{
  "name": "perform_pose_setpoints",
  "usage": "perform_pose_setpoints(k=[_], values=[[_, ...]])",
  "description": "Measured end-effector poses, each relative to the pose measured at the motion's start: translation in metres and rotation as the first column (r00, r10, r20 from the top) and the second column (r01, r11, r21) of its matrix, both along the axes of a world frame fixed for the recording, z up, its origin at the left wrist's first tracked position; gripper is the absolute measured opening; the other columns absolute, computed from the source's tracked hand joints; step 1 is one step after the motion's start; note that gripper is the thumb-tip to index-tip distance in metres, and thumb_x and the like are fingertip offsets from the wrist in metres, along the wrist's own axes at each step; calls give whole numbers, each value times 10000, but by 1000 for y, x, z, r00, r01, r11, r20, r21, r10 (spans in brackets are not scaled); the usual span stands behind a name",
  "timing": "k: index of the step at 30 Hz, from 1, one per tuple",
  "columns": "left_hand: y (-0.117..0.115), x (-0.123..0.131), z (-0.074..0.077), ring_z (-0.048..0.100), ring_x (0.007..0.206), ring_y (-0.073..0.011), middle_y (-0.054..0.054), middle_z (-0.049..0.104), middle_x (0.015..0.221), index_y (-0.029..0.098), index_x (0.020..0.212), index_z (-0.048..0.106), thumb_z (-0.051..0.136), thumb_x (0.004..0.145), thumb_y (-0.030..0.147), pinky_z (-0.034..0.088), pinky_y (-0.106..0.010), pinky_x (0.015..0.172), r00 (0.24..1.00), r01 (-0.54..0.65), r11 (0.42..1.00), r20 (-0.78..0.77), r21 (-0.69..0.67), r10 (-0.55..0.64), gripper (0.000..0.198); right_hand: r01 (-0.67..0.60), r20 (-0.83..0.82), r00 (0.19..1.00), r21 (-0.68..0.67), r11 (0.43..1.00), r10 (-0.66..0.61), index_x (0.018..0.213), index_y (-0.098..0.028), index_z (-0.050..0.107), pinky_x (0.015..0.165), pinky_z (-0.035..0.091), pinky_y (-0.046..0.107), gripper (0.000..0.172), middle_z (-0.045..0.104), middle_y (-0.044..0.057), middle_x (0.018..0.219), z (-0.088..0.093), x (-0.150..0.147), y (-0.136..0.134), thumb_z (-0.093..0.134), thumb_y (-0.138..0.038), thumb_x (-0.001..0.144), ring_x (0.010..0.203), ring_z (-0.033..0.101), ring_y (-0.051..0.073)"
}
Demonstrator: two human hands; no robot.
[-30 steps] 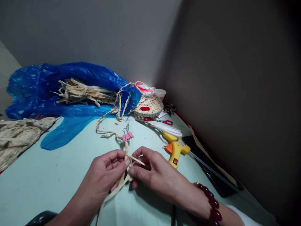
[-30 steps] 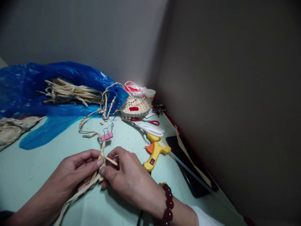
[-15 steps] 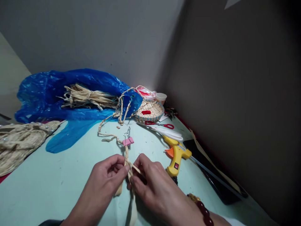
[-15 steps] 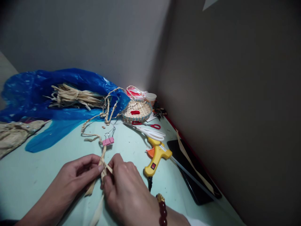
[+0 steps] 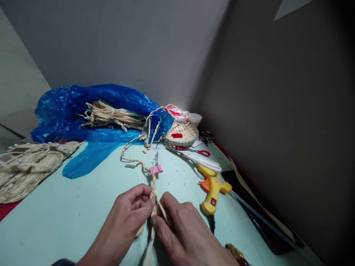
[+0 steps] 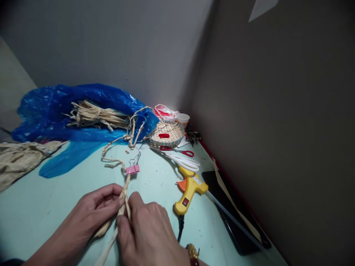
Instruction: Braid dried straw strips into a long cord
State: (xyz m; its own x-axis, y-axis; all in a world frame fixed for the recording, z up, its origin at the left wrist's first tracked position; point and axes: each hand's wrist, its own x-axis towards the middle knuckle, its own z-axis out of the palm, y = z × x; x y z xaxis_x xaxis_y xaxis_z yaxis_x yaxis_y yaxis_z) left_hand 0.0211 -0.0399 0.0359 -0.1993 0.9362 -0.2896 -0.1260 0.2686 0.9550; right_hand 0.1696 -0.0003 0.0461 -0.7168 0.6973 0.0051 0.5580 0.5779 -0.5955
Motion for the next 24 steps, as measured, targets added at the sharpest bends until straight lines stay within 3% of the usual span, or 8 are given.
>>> perform_pose_setpoints(k=[4,7,12,15,19,24], values=[[1,-5,0,518,639,-134,19,618,677,185,756,634,728,679,267,405,-197,580,999,14,999,-29,-31,-15,147,61,33,998,-78,995,-58,770,-233,468,499,292,267,319,556,5,601,6,3,6,291,-374,994,560,541,178],[-1,-5,1,522,617,-133,26,607,639,187,768,668,746,665,279,413,-188,554,999,-6,999,-50,-53,4,158,68,27,998,-175,982,-64,729,-229,481,521,312,262,387,561,-4,580,7,5,12,259,-380,1008,554,525,161],[0,-1,1,570,628,-150,20,619,631,204,751,673,735,669,300,457,-198,576,998,-41,997,-40,-70,38,141,41,-84,994,-272,961,-66,847,-247,545,584,353,249,241,626,-25,739,3,6,16,370,-337,987,660,533,142],[0,1,-2,578,643,-156,27,599,625,213,739,666,705,667,321,449,-193,571,983,-58,998,-177,-37,50,135,70,-95,990,-320,945,-106,859,-241,526,595,365,244,174,616,-9,789,-1,3,18,470,-380,946,767,541,167],[-2,2,-4,599,613,-158,17,655,665,230,791,677,639,722,367,434,-207,567,905,-59,998,-420,27,65,159,99,-117,982,-368,925,-152,864,-228,535,604,376,244,142,606,5,805,-6,-1,21,519,-356,923,789,535,174],[-7,3,-3,625,641,-168,2,716,775,231,881,675,605,782,393,454,-227,618,873,-51,997,-483,54,71,202,102,-183,966,-383,918,-184,828,-205,553,581,363,228,95,596,-6,763,-8,-5,21,573,-279,884,707,507,141]])
